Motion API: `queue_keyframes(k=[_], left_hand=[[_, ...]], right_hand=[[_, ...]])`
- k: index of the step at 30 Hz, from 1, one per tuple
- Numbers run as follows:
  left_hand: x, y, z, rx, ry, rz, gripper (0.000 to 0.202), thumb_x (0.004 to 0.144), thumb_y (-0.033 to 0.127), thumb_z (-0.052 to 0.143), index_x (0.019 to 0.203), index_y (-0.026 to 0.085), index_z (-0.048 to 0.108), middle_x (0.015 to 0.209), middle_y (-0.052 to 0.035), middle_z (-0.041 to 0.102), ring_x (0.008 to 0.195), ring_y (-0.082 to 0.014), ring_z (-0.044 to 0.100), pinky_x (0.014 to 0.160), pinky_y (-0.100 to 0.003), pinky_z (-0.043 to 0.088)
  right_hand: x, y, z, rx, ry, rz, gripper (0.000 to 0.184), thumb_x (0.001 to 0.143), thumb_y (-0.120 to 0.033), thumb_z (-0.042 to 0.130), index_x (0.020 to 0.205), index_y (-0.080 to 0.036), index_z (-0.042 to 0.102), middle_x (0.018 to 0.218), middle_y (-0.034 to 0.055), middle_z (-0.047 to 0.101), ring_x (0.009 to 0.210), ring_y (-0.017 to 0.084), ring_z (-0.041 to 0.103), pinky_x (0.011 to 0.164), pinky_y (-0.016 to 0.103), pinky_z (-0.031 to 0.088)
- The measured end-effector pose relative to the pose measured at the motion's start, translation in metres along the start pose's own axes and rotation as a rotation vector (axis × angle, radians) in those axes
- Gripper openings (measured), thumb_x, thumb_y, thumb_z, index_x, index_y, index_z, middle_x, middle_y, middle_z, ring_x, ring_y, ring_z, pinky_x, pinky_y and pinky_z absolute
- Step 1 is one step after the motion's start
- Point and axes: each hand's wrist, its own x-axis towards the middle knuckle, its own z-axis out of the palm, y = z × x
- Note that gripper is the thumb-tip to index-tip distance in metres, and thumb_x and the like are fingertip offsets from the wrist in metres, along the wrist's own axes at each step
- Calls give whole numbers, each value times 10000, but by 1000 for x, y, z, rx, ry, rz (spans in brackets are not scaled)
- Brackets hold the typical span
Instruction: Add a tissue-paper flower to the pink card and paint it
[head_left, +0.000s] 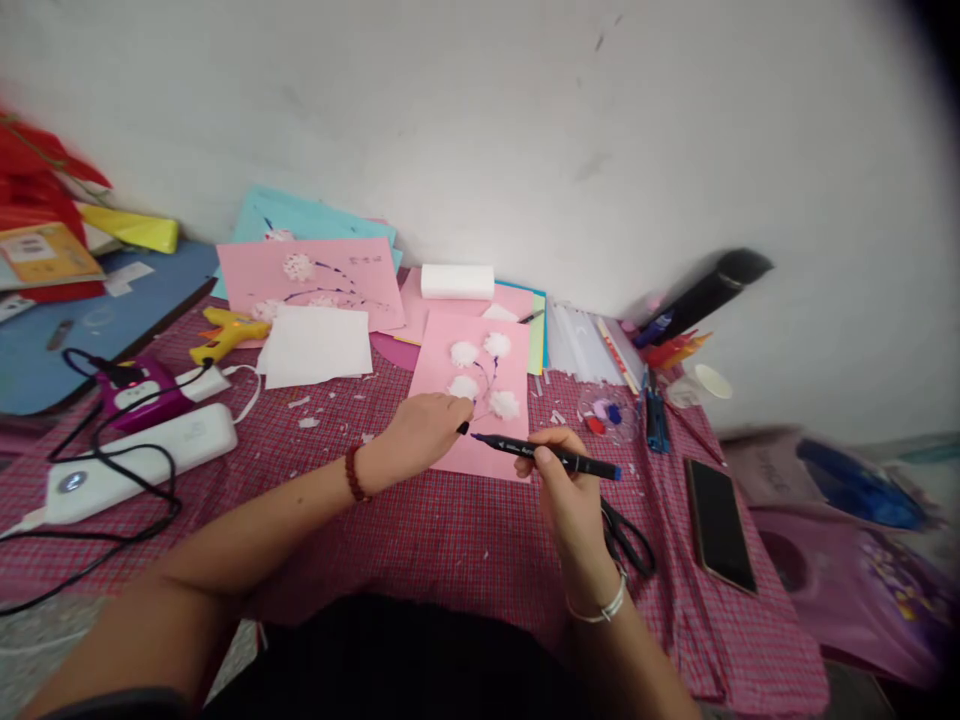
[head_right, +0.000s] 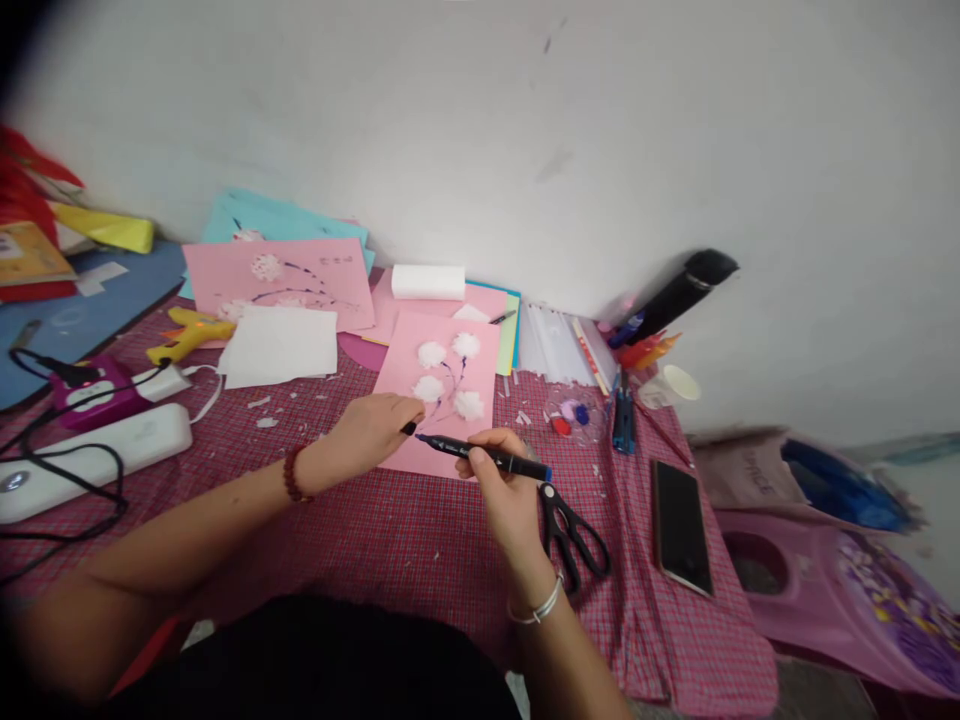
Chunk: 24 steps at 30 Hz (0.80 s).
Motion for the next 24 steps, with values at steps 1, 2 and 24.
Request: queue_keyframes(k=[1, 2, 24], left_hand=[[0, 0, 0, 3, -5, 7, 175, 954, 139, 445, 964, 139, 620, 880, -88, 707, 836, -233, 667, 704, -325, 471], [1, 1, 1, 5, -8, 14, 178, 960, 148, 443, 965, 137, 620, 877, -91, 705, 835, -234, 667, 705, -328, 473], [-15, 30, 25, -1373, 152, -209, 403, 1038, 419, 281, 1087, 188, 607, 1115, -80, 626, 1047, -184, 596, 947, -346, 479]], right_hand=[[1, 1, 1, -4, -8, -4, 64, 888, -298, 654, 932, -252, 657, 702, -26, 651, 649, 140, 640, 632, 280, 500], [1, 1, 2, -6, -14, -7, 58, 890, -293, 654, 932, -254, 657, 705, -28, 652, 651, 137, 641, 633, 276, 499], [-12, 14, 35, 564, -178, 286, 64, 814, -279, 608, 781, -243, 566, 446, -103, 355, 405, 78, 251, 445, 208, 249]])
